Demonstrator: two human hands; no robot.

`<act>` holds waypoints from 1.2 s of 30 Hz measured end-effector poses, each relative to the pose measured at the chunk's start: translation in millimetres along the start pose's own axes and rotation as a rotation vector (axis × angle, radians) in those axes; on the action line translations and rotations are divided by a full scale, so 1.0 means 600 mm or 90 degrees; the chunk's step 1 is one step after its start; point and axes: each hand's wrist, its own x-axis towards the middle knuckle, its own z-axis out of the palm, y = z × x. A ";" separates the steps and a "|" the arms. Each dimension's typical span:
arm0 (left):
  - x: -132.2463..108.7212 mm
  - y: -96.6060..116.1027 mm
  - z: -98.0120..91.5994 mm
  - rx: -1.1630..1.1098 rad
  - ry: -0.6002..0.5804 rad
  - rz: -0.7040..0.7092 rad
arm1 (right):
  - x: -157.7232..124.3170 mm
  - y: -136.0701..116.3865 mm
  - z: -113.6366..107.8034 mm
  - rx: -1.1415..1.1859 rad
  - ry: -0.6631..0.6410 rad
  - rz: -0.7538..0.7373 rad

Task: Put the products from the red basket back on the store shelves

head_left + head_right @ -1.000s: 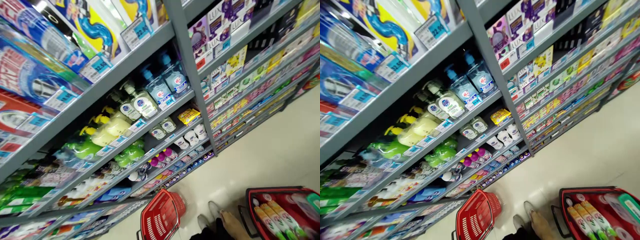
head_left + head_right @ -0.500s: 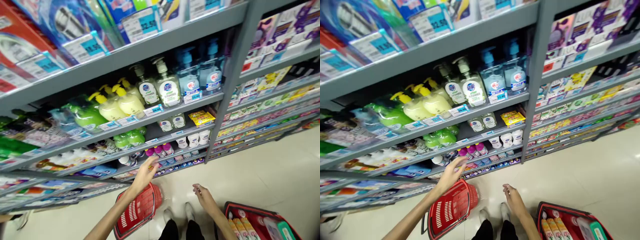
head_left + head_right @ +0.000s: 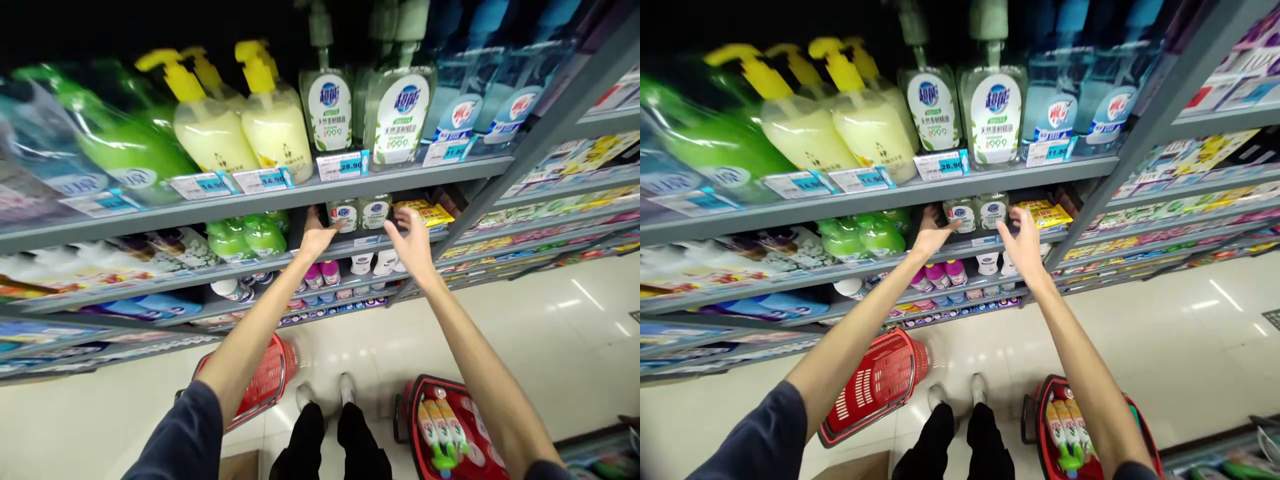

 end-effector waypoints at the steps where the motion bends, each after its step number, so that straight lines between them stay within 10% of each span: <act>1: 0.009 -0.005 0.004 -0.011 -0.010 0.007 | 0.025 0.013 0.009 -0.014 0.002 0.010; 9: 0.039 -0.011 0.022 -0.083 -0.071 0.068 | 0.116 0.083 0.068 0.046 -0.111 0.109; 17: 0.026 0.021 -0.004 0.007 -0.097 0.036 | 0.129 0.080 0.049 0.016 -0.155 0.098; 36: -0.105 0.085 -0.025 0.076 -0.059 0.075 | 0.028 0.004 -0.006 -0.067 -0.125 0.066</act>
